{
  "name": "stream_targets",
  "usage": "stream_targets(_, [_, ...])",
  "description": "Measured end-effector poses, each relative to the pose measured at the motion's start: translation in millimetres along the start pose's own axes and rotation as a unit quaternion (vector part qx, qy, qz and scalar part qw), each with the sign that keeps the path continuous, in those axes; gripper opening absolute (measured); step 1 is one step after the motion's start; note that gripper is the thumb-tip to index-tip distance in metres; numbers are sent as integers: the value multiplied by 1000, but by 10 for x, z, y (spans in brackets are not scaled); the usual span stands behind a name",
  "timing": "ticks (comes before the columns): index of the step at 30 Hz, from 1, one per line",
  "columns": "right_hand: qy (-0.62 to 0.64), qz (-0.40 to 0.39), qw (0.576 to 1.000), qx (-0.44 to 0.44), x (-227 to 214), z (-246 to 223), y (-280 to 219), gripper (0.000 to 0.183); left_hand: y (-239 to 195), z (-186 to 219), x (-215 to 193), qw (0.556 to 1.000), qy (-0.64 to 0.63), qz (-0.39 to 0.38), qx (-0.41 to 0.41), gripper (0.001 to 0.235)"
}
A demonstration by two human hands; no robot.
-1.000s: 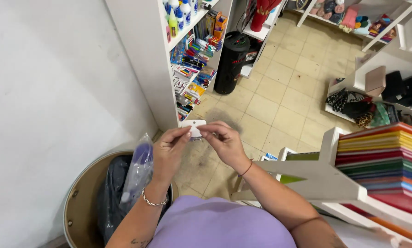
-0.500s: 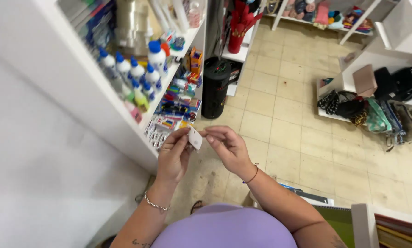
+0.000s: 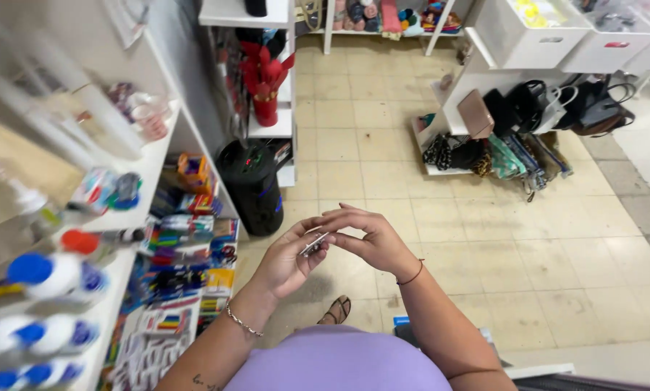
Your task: Organizing and hanging earring cards on a display rack
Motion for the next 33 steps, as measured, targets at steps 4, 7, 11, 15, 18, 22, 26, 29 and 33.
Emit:
stream_targets(4, [-22, 32, 999, -10, -896, 517, 137, 16, 938, 100, 570, 999, 42, -18, -29, 29])
stream_targets(7, [-48, 87, 995, 11, -1647, 783, 109, 17, 1582, 86, 1091, 991, 124, -36, -42, 29])
stream_targets(11, [-86, 210, 973, 51, -2515, 1025, -71, 17, 2270, 102, 1731, 966, 246, -69, 41, 37])
stream_targets(15, [-116, 335, 931, 88, -3357, 1300, -356, 19, 2968, -62, 2368, 924, 344, -154, 69, 38])
stream_targets(18, [-150, 394, 899, 116, -3991, 1466, -576, 19, 3706, -401, 2649, 905, 381, -174, 69, 37])
stream_targets(22, [-183, 455, 861, 134, -4950, 1710, -903, 20, 4700, -963, 3284, 897, 368, -242, 43, 30])
stream_targets(26, [-243, 513, 808, 156, -6073, 1798, -1202, 21, 5737, -1587, 4185, 864, 375, -336, -19, 27])
stream_targets(29, [-283, 563, 754, 188, -6722, 1642, -1570, 23, 6174, -2205, 4903, 829, 378, -404, -82, 27])
stream_targets(33, [-301, 653, 666, 199, -7433, 1411, -2249, 23, 6554, -3101, 5842, 770, 385, -478, -173, 32])
Point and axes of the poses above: each hand's wrist, its own y-axis towards the middle knuckle, its own x-axis out of the palm, z = x × y, the point moved 6 cm from there along y, towards the middle knuckle, and after that the axes turned 7 degrees about -x, right-handed, at the moved point
